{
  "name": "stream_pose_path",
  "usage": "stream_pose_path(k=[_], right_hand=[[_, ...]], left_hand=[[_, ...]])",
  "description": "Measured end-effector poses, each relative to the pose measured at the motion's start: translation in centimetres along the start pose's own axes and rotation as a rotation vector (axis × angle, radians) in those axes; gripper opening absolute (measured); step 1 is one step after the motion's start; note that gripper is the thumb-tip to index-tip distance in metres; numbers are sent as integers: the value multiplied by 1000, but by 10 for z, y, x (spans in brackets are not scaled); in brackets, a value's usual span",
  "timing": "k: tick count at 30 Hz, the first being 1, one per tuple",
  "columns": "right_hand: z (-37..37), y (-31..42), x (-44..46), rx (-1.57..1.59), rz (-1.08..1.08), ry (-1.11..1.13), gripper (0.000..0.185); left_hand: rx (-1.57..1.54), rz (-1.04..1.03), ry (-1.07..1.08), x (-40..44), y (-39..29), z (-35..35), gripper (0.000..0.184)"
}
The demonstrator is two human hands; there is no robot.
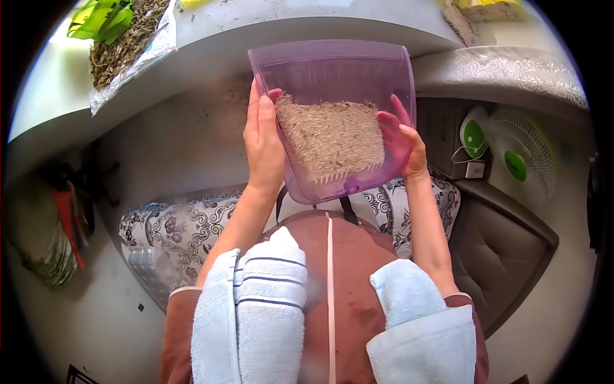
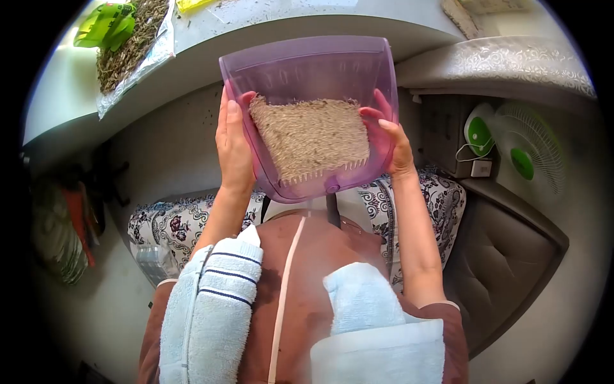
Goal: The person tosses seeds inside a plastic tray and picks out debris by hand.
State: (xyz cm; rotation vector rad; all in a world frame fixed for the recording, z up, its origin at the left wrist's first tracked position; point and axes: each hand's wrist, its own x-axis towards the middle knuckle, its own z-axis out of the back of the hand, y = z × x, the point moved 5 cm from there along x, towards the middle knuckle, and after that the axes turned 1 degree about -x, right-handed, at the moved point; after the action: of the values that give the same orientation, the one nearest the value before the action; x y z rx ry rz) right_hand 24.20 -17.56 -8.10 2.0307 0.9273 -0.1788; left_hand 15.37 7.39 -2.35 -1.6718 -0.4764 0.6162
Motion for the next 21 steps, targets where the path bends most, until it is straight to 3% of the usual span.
stream_pose_path(k=[2, 5, 8, 11, 13, 17, 19, 21], right_hand=[[-19, -5, -3, -52, 49, 25, 76], [-66, -33, -7, -467, 237, -107, 78], [-47, -38, 9, -308, 24, -94, 75], [-14, -14, 20, -103, -51, -19, 78], [-17, -6, 18, -21, -81, 55, 80], [-59, -47, 4, -480, 200, -52, 84], [-67, -58, 5, -400, 99, -72, 82], [-42, -50, 22, -237, -26, -46, 78]], left_hand=[[-180, 153, 34, 5, 10, 21, 51], [-331, 257, 77, 30, 28, 80, 50], [-232, 224, 38, 29, 22, 78, 51], [-130, 43, -27, 13, 11, 25, 48], [-156, 87, -59, 3, 19, 24, 49], [-328, 223, 38, 27, 32, 91, 51], [-269, 274, 69, 36, 29, 103, 51], [-156, 199, 19, 32, 28, 83, 50]])
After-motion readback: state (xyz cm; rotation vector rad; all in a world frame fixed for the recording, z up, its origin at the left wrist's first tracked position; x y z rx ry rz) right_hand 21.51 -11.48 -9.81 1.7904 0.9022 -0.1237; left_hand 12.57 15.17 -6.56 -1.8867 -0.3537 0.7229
